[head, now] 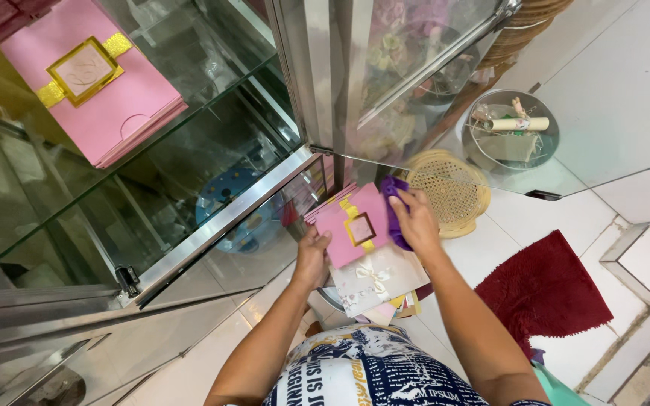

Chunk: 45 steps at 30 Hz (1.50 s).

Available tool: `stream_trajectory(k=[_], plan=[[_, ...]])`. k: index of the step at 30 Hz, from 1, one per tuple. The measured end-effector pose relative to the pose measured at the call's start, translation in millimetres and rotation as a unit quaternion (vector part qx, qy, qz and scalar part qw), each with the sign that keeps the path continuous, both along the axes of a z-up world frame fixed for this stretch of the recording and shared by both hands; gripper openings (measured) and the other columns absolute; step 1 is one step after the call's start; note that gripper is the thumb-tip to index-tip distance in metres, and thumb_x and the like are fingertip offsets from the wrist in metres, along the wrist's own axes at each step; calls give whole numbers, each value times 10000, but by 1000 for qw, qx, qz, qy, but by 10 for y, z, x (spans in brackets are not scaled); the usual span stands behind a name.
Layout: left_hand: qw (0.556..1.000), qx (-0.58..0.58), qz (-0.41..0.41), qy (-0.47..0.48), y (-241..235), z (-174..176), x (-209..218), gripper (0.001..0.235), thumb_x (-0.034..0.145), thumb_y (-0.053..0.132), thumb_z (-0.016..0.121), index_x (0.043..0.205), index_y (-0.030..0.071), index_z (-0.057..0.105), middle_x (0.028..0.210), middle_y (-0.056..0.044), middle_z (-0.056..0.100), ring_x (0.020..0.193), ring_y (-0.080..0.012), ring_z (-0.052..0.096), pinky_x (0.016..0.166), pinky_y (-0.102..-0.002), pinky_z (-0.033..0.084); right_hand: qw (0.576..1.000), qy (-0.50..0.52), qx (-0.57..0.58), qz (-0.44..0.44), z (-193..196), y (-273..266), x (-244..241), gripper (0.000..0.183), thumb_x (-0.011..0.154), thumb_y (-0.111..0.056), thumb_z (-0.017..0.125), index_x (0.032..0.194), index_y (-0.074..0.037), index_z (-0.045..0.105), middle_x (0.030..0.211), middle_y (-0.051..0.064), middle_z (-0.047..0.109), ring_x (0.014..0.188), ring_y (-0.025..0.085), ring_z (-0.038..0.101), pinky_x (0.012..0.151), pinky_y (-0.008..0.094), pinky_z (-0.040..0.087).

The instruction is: The person wipes pink cards with a purple cloth and places them into a glass display cabinet. The person repeats this process for several cards, stacking them neatly on the shelf.

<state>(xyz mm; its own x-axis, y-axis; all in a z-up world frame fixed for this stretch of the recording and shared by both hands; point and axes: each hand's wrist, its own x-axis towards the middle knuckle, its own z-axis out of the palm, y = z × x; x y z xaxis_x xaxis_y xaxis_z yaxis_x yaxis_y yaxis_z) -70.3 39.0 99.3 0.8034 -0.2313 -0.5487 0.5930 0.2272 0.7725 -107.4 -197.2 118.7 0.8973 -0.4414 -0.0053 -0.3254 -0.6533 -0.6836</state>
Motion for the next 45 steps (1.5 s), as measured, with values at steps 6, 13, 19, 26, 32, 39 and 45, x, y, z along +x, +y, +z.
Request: stream_trajectory(k=[6, 13, 19, 26, 32, 39, 45], plan=[[1000, -12, 4, -13, -107, -79, -70, 285, 1004, 152, 583, 1285, 107, 602, 866, -14, 644, 651, -151, 684, 508, -276, 606, 996, 51, -78, -6, 145, 627, 12, 544, 1006, -484, 546, 1466, -195, 533, 1365, 198, 507, 1131, 511, 584, 916, 602, 531], [1000, -16, 23, -10, -125, -416, -27, 261, 1026, 165, 547, 1279, 124, 601, 867, -10, 670, 607, -135, 668, 466, -254, 586, 985, -27, -139, 97, 162, 1170, -152, 394, 1003, -344, 561, 1372, -218, 618, 1238, 147, 587, 1011, 433, 642, 841, 506, 562], [999, -8, 34, -30, -149, -804, -3, 243, 993, 97, 578, 1231, 102, 623, 857, -13, 658, 643, -123, 647, 503, -250, 578, 976, -63, -169, 123, 37, 1122, -42, 381, 970, -350, 598, 1345, -298, 640, 1226, 64, 605, 973, 337, 644, 848, 417, 554], [998, -25, 52, -17, -46, 83, -57, 277, 1019, 154, 565, 1290, 118, 605, 904, -9, 660, 682, -140, 681, 581, -303, 616, 982, -55, -178, 21, 12, 542, 221, 346, 958, -324, 654, 1300, -272, 684, 1230, 78, 617, 1023, 348, 654, 855, 426, 562], [998, -23, 46, -22, -55, -41, 35, 287, 1038, 180, 537, 1313, 119, 591, 933, -9, 665, 716, -144, 702, 597, -303, 625, 980, -38, -192, 23, 175, 756, 225, 354, 960, -323, 648, 1303, -244, 681, 1213, 75, 614, 998, 330, 658, 814, 416, 571], [996, -48, 66, -27, -138, -584, 142, 263, 1047, 104, 475, 1274, 99, 607, 959, -66, 687, 762, -172, 679, 636, -328, 630, 965, -48, -222, 133, 248, 1388, 71, 376, 950, -320, 592, 1315, -248, 650, 1238, 61, 581, 963, 303, 613, 761, 410, 548], [992, -82, 92, -12, -115, -732, 158, 265, 1052, 151, 507, 1292, 69, 586, 964, -93, 678, 797, -219, 705, 695, -385, 638, 970, -46, -209, 113, 304, 1091, 230, 348, 966, -322, 596, 1302, -255, 661, 1195, 63, 598, 957, 326, 625, 772, 420, 560]])
